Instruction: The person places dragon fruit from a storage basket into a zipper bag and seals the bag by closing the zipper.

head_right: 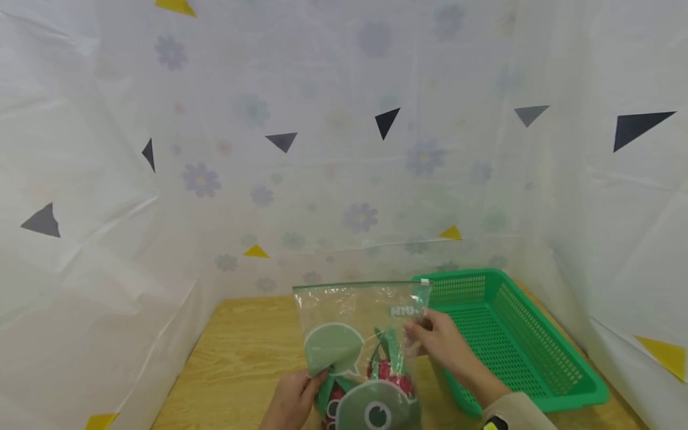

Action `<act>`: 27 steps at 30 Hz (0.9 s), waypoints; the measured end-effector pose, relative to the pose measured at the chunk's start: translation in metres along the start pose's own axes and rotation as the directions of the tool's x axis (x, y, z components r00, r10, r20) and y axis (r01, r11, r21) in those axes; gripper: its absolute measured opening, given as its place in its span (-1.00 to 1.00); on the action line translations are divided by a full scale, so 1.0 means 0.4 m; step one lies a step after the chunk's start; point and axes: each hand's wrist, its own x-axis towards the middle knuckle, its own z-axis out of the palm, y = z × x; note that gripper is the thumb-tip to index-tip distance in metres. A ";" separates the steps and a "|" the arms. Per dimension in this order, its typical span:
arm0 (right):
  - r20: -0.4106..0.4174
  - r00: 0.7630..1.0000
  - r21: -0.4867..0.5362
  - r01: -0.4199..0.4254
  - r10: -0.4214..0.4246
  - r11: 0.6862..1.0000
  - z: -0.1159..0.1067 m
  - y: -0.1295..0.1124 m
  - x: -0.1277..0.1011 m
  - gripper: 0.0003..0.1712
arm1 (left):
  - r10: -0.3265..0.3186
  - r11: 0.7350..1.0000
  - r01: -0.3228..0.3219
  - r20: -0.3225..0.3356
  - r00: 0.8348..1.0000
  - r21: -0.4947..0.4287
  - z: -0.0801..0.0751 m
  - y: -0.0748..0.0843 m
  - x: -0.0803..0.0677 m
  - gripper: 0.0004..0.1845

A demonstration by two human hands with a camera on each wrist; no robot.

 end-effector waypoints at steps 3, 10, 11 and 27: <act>-0.001 1.000 0.009 0.008 -0.008 1.000 0.003 0.003 0.010 -0.60 | -0.015 0.999 0.016 -0.018 1.000 0.032 -0.003 0.000 0.007 -0.59; 0.010 1.000 0.074 -0.007 0.006 0.997 0.016 0.025 0.032 -0.57 | -0.171 0.985 0.170 0.049 0.984 0.011 -0.002 -0.007 0.024 -0.49; 0.014 1.000 0.083 -0.012 0.011 0.996 0.019 0.030 0.035 -0.56 | -0.188 0.982 0.188 0.056 0.981 0.005 -0.001 -0.007 0.027 -0.49; -0.001 0.998 0.011 -0.066 0.066 0.998 0.132 0.154 -0.007 -0.31 | -0.350 0.933 0.354 0.064 0.935 -0.069 0.056 -0.036 0.095 -0.47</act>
